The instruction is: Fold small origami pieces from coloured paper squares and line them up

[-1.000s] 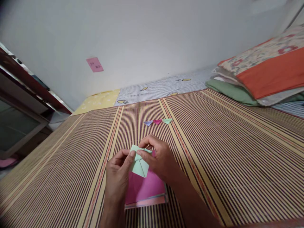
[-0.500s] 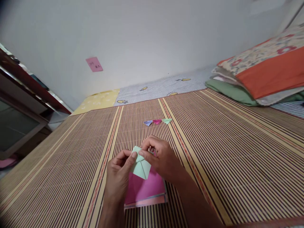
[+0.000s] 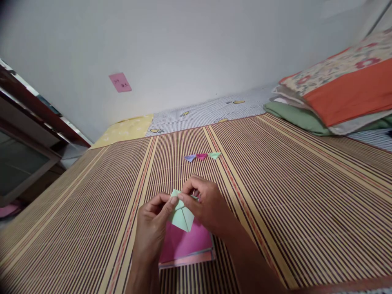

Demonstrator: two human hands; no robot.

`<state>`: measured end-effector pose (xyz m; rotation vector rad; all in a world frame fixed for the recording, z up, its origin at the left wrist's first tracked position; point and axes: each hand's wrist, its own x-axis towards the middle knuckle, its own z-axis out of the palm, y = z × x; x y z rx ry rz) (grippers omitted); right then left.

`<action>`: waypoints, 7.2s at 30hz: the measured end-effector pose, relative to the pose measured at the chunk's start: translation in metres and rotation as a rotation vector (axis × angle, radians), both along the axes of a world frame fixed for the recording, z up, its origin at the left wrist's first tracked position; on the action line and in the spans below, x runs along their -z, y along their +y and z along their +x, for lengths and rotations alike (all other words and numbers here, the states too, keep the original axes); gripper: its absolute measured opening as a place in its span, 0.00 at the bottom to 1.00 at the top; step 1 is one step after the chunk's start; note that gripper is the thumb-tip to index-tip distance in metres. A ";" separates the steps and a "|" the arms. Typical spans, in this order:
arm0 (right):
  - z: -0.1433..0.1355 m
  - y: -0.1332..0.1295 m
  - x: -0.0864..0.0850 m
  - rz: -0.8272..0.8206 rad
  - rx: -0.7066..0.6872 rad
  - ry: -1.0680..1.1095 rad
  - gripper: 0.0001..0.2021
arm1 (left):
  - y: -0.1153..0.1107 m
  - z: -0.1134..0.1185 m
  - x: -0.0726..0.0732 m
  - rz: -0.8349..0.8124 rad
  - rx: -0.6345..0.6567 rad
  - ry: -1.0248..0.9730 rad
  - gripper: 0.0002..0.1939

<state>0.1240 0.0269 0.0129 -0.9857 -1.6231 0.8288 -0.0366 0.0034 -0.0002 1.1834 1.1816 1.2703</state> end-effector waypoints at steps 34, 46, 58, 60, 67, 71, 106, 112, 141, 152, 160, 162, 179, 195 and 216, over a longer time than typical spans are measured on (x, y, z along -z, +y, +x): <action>0.000 0.003 0.010 -0.272 -0.168 0.121 0.09 | 0.000 -0.002 -0.005 0.273 -0.170 0.128 0.08; 0.006 0.002 0.007 -0.337 -0.283 0.097 0.09 | 0.003 -0.013 -0.001 0.105 0.059 0.113 0.13; -0.013 0.000 0.007 -0.078 -0.038 0.048 0.08 | 0.004 -0.006 -0.005 0.004 0.093 0.084 0.14; -0.018 0.000 0.009 -0.031 0.025 0.043 0.09 | 0.004 -0.006 -0.004 -0.056 0.079 0.000 0.15; -0.021 -0.001 0.008 -0.001 0.093 0.022 0.09 | 0.003 -0.005 0.001 -0.136 0.083 -0.067 0.15; -0.024 -0.001 0.009 0.041 0.138 0.014 0.10 | 0.003 -0.005 0.005 -0.109 0.084 -0.053 0.15; -0.009 0.005 0.008 -0.067 -0.050 0.055 0.08 | 0.004 -0.009 -0.002 -0.153 0.245 0.019 0.13; -0.001 0.006 0.011 -0.238 -0.168 0.076 0.07 | 0.003 -0.010 0.000 -0.175 0.187 -0.046 0.11; 0.015 0.009 0.018 -0.229 -0.204 0.087 0.09 | 0.000 -0.002 0.004 -0.176 0.039 -0.275 0.14; 0.005 0.004 0.009 -0.285 -0.228 0.145 0.02 | 0.002 -0.003 0.006 -0.116 0.092 -0.118 0.11; -0.005 0.010 0.024 -0.268 -0.079 0.151 0.11 | 0.004 0.001 0.004 -0.059 0.035 -0.012 0.14; 0.001 0.013 0.028 -0.292 -0.107 0.187 0.12 | 0.004 0.000 0.003 -0.046 0.089 -0.002 0.15; 0.002 0.004 0.021 -0.341 -0.349 -0.057 0.07 | 0.007 -0.006 -0.001 -0.068 0.078 0.023 0.13; -0.015 0.015 0.032 -0.418 -0.249 0.426 0.16 | 0.021 -0.001 0.013 -0.137 -0.412 -0.697 0.20; -0.005 0.007 0.014 -0.250 -0.059 0.082 0.04 | 0.015 -0.017 0.013 -0.089 -0.016 -0.225 0.13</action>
